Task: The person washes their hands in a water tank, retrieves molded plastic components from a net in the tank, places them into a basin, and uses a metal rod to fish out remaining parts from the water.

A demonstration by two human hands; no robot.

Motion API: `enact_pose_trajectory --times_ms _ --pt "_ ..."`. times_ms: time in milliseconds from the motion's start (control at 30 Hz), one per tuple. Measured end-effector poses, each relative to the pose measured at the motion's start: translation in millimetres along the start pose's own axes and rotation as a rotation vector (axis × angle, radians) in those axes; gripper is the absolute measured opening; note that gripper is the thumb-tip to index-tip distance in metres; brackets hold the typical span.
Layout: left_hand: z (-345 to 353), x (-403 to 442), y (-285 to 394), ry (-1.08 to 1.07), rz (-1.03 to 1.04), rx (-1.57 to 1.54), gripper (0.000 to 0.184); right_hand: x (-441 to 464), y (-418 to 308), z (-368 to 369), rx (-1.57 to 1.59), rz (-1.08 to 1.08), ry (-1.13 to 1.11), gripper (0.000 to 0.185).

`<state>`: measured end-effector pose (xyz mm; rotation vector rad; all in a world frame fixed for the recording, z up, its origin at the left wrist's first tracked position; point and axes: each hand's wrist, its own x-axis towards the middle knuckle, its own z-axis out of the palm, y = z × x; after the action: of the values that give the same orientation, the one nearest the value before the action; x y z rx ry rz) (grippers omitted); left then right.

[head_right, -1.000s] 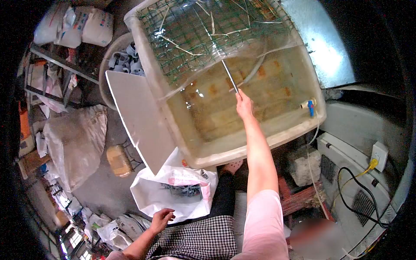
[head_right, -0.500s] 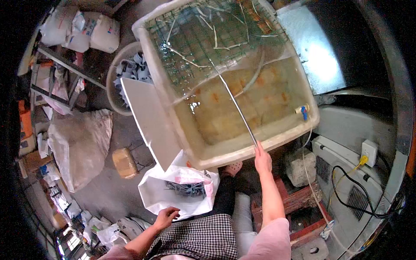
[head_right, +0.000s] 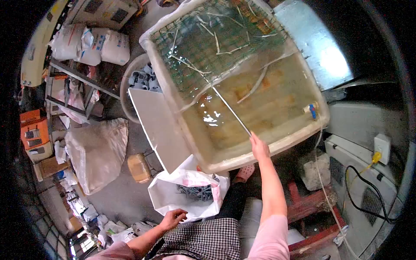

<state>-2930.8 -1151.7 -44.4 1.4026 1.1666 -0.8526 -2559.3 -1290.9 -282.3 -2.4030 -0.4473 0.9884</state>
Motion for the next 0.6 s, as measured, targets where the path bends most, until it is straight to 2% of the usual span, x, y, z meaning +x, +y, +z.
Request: enact_pose_trajectory --times_ms 233,400,533,600 --pt "18 13 -52 0.035 -0.11 -0.191 0.023 117 -47 60 0.147 -0.21 0.083 0.029" --pt "20 13 -35 0.098 -0.116 -0.248 0.022 149 -66 89 0.218 -0.093 0.05 0.032" --pt "21 13 -37 0.1 -0.137 -0.246 0.022 155 -88 103 0.305 -0.147 0.1 0.032" --pt "11 13 -18 0.104 -0.137 -0.233 0.023 148 -109 94 0.323 0.006 0.019 0.033"
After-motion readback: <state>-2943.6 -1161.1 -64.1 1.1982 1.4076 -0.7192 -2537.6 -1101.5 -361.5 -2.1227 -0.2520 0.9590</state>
